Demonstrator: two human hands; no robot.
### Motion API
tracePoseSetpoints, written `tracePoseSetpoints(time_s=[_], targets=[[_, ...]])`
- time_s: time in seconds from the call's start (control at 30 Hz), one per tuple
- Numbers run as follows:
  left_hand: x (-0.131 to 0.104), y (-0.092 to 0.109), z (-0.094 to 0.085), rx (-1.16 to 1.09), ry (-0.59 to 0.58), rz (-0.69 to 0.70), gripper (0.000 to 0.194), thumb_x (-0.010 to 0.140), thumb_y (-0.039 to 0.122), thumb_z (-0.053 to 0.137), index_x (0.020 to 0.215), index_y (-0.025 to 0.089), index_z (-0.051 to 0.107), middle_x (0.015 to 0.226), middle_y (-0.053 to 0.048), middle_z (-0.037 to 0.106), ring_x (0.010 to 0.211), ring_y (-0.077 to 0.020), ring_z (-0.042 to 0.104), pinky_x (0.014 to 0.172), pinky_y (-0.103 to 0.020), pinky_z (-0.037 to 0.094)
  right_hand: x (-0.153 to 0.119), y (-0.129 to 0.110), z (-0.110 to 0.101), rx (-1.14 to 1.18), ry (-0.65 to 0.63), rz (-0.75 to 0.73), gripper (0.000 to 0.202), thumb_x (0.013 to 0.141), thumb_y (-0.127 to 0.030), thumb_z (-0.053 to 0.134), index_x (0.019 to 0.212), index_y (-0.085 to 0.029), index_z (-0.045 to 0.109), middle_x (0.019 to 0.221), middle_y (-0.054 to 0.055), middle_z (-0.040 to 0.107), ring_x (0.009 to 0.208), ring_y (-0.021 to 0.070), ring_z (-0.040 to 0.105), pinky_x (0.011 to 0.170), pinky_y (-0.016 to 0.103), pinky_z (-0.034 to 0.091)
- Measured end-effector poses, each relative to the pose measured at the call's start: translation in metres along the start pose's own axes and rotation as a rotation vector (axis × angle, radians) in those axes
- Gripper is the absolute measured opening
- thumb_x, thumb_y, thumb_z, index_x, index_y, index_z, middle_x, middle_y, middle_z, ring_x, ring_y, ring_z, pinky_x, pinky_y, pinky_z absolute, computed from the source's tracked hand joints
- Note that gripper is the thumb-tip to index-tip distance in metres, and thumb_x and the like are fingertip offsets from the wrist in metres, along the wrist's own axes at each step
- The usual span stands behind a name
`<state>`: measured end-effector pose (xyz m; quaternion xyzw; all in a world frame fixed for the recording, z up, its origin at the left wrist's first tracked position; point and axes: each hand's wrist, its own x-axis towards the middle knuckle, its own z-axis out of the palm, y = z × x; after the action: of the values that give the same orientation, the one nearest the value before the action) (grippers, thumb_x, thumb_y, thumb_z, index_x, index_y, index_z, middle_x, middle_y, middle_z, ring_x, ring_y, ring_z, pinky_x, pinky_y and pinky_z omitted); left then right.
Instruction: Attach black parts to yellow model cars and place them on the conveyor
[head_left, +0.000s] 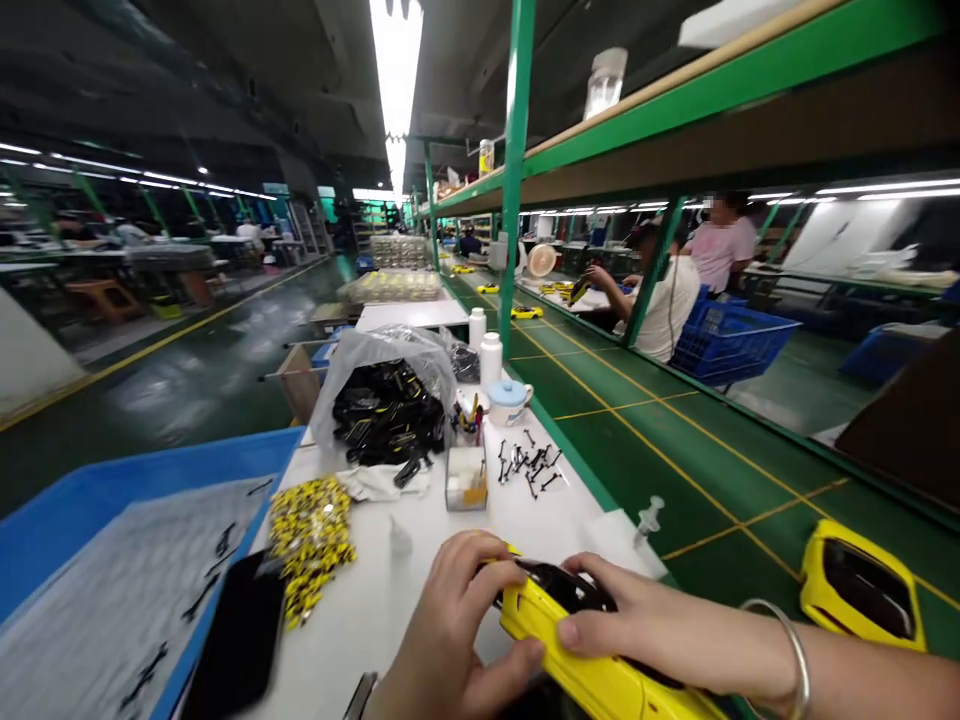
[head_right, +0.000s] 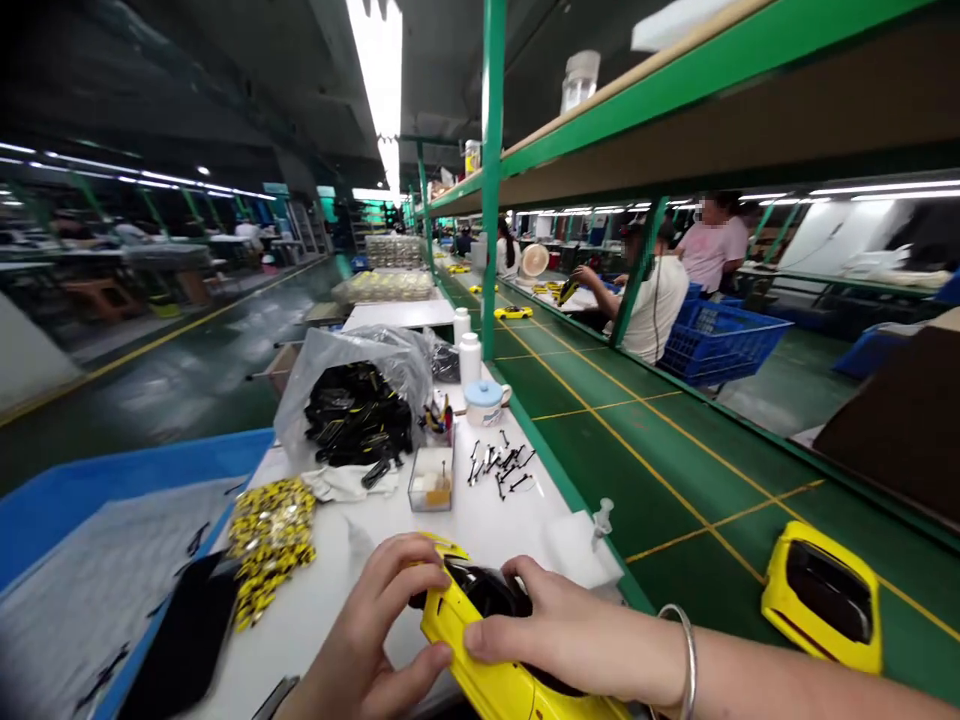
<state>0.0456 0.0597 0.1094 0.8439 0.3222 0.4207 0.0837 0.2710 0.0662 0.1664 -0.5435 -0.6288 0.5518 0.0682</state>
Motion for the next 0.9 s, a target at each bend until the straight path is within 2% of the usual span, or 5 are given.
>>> tracePoseSetpoints(time_s=[0.17,0.47,0.6,0.77,0.9], targets=[[-0.02,0.0,0.015,-0.022,-0.136,-0.043,0.071,0.057,0.064,0.078,0.105,0.02,0.05,0.102,-0.01,0.066,0.095,-0.0279,0.065,0.096,-0.054,0.05,0.011,0.003,0.018,-0.441,0.067,-0.044,0.104,0.051,-0.059,0.08,0.137,-0.016,0.04,0.116,0.014,0.062,0.103,0.0357,0.059,0.088,0.048,0.046],[-0.037,-0.001,0.025,0.101,0.001,-0.093,0.069,0.059,0.065,0.075,0.103,0.017,0.053,0.104,-0.017,0.069,0.096,-0.0344,0.067,0.095,-0.061,0.048,0.021,0.017,0.021,-0.606,0.13,-0.162,0.111,0.049,-0.052,0.08,0.143,-0.018,0.032,0.124,0.015,0.057,0.107,0.0357,0.058,0.091,0.047,0.046],[-0.045,-0.016,0.006,-0.074,0.125,-0.238,0.055,0.071,0.052,0.073,0.111,0.019,0.053,0.115,-0.016,0.066,0.108,-0.0307,0.063,0.1,-0.054,0.047,0.019,0.016,0.01,-0.341,0.051,-0.166,0.095,0.052,-0.046,0.083,0.134,-0.02,0.041,0.121,0.012,0.058,0.108,0.0323,0.057,0.095,0.042,0.044],[-0.051,-0.033,0.007,-0.807,0.633,-0.887,0.031,0.09,0.048,0.052,0.101,0.02,0.061,0.113,-0.01,0.07,0.106,-0.0246,0.067,0.092,-0.039,0.056,0.035,0.03,0.021,0.367,-0.213,-0.409,0.083,0.056,-0.058,0.083,0.122,-0.023,0.046,0.131,0.01,0.054,0.127,0.0288,0.048,0.106,0.039,0.036],[-0.041,-0.026,0.03,-1.068,0.453,-0.953,0.058,0.085,0.069,0.042,0.093,0.019,0.072,0.081,-0.011,0.077,0.08,-0.0302,0.074,0.066,-0.04,0.063,0.065,0.031,0.052,0.571,-0.171,-0.559,0.081,0.045,-0.067,0.084,0.107,-0.023,0.054,0.118,0.011,0.063,0.113,0.0336,0.059,0.092,0.044,0.049]])
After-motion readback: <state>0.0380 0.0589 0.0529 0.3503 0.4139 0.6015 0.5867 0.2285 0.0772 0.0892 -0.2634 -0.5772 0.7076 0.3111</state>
